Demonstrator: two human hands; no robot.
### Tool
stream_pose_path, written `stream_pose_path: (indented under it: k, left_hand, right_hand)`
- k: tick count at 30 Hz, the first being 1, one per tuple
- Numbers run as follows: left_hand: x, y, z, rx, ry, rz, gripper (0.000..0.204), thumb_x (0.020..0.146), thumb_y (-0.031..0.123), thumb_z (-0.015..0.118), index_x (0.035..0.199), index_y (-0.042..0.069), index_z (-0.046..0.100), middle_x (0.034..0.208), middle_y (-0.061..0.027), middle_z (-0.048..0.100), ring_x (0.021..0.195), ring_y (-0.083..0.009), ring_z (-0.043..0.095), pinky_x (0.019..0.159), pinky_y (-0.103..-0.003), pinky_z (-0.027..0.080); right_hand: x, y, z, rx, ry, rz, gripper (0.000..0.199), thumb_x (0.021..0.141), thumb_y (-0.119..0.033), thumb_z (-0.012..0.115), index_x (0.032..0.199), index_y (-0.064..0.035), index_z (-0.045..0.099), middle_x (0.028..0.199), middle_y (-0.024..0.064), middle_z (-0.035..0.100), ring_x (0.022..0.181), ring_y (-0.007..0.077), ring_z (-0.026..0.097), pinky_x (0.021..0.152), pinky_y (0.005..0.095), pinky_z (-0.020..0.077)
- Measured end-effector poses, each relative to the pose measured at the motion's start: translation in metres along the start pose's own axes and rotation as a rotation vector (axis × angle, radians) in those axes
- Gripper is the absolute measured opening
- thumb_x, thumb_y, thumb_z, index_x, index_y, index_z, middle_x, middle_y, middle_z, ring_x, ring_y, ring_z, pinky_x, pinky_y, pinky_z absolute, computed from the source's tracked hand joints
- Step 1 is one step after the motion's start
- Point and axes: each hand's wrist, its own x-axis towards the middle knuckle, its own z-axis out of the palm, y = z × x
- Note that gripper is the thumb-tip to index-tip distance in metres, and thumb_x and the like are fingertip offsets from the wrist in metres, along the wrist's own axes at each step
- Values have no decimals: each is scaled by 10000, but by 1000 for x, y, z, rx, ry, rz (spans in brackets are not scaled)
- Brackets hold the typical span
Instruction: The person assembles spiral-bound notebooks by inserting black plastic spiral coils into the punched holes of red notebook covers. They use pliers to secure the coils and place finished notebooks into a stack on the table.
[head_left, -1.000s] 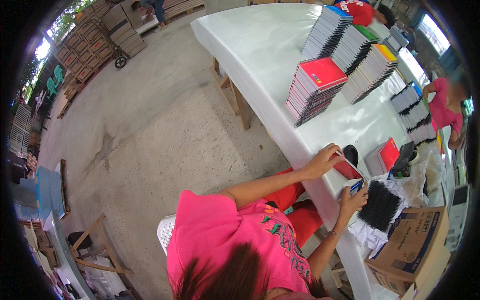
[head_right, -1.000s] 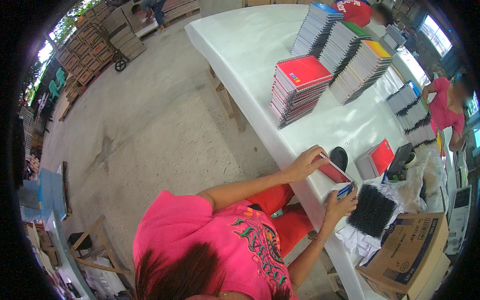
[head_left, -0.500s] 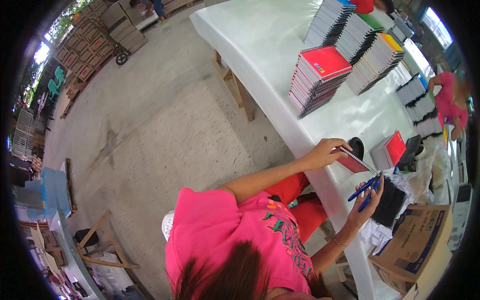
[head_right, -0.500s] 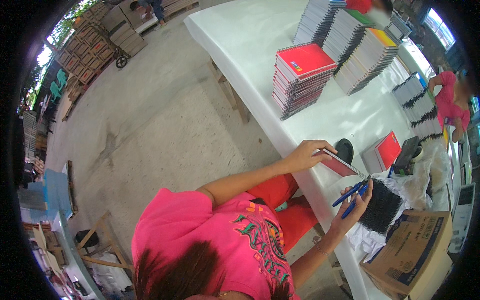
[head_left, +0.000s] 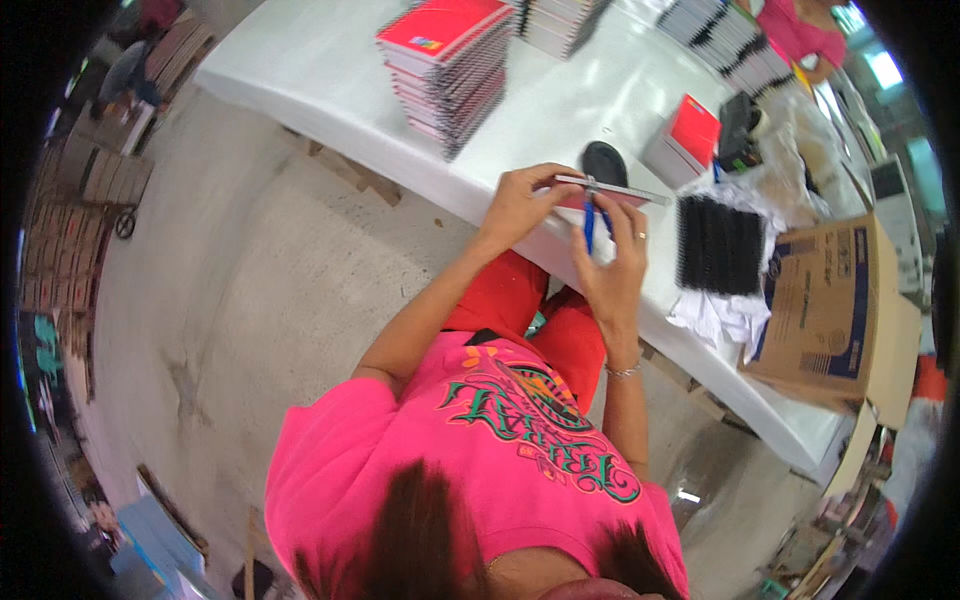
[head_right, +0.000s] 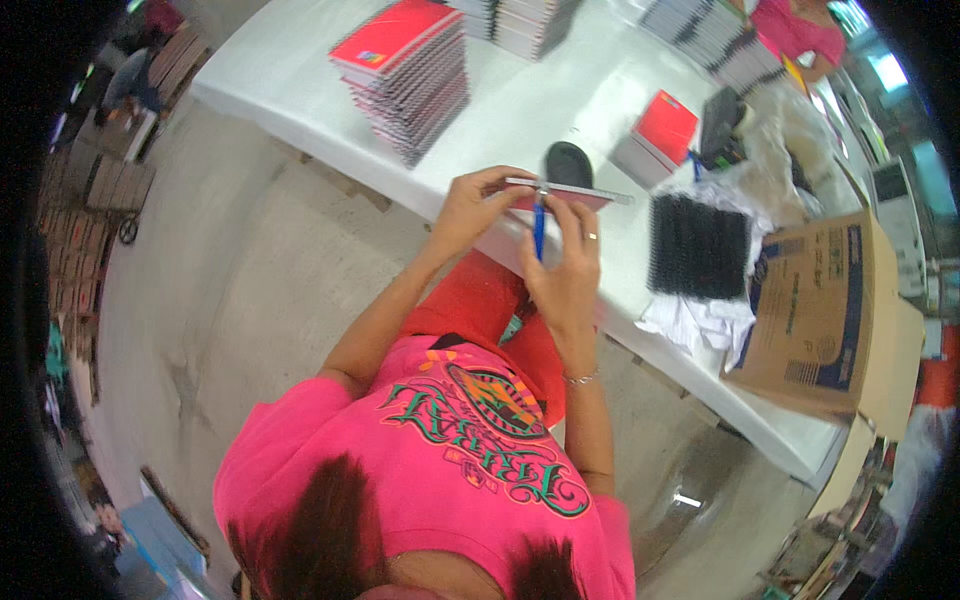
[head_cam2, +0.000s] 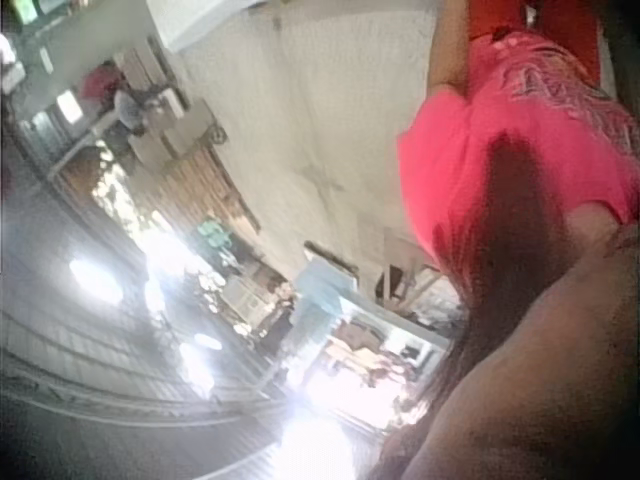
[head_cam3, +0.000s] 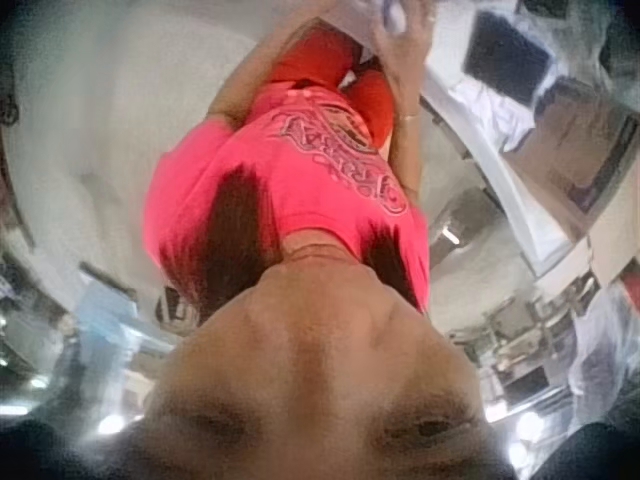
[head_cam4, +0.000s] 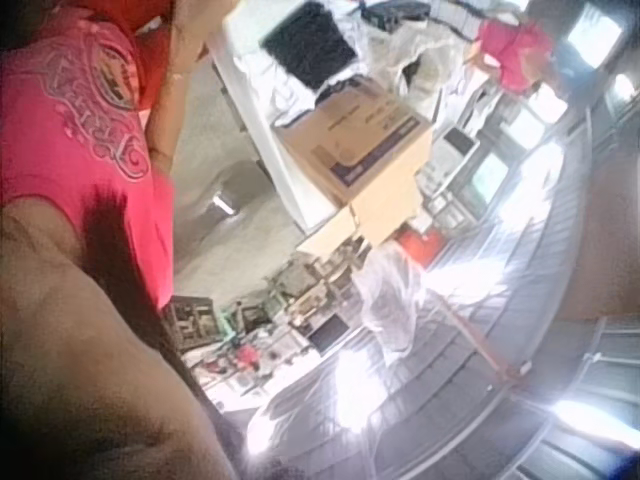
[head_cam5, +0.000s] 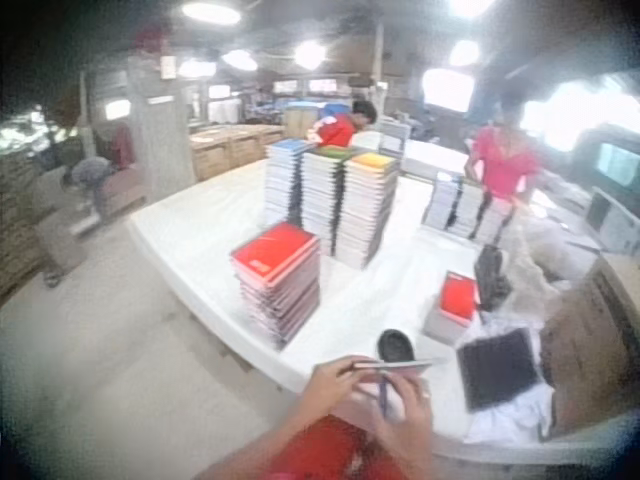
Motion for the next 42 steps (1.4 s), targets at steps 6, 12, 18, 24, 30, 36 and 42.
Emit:
stream_pose_path:
  k: [6, 12, 18, 24, 30, 36, 42]
  left_hand:
    - [1, -7, 0, 13, -21, -34, 232, 951, 13, 602, 1165, -16, 687, 983, -85, 731, 910, -99, 669, 810, -243, 547]
    - [-4, 6, 0, 6, -18, -48, 257, 944, -21, 566, 1174, -21, 681, 995, -88, 732, 945, -102, 672, 837, -244, 540]
    - [-5, 1, 1, 8, 0, -13, 274, 937, -37, 553, 1172, -2, 688, 994, -94, 740, 933, -114, 684, 808, -249, 546]
    - [-12, 3, 11, 189, 105, 121, 291, 938, -9, 543, 1174, 54, 701, 911, -111, 757, 835, -114, 709, 715, -253, 559]
    - [-6, 42, -5, 238, 162, 91, 235, 926, 59, 642, 1148, 27, 714, 866, -5, 727, 707, -43, 604, 649, -222, 516]
    - [23, 157, -73, 330, 520, 334, 204, 897, 126, 705, 1084, 54, 748, 733, 13, 656, 653, -37, 473, 601, -216, 420]
    - [97, 206, -181, 405, 399, 583, 358, 1020, 182, 499, 1315, 5, 596, 1208, -81, 655, 1034, -148, 631, 881, -278, 523]
  right_hand:
    - [-13, -2, 9, 18, -9, 5, 493, 784, -84, 732, 1261, -62, 609, 1234, 221, 565, 1132, 398, 582, 963, 449, 481]
    - [-15, -1, 14, -22, -26, -49, 524, 783, -89, 733, 1291, -66, 605, 1248, 222, 572, 1113, 393, 597, 949, 446, 499]
    - [-16, -6, 16, -45, -25, -85, 458, 832, -97, 699, 1270, -31, 587, 1200, 217, 592, 1032, 379, 638, 876, 429, 539]
    - [1, 2, 4, 1502, -338, 735, 287, 1002, -219, 549, 1186, -19, 457, 1028, 149, 625, 817, 235, 685, 739, 355, 597]
    - [-2, 34, -17, 593, -272, 313, 260, 948, -132, 601, 1181, -30, 552, 1033, 58, 589, 851, 158, 592, 808, 278, 490]
    - [3, 92, -24, -158, 27, 136, 319, 875, -105, 618, 1183, -30, 578, 1136, 214, 531, 1071, 363, 513, 955, 440, 409]
    - [-7, 110, -2, -282, 36, 80, 352, 879, -147, 630, 1220, -63, 591, 1201, 229, 529, 1138, 393, 487, 1002, 500, 377]
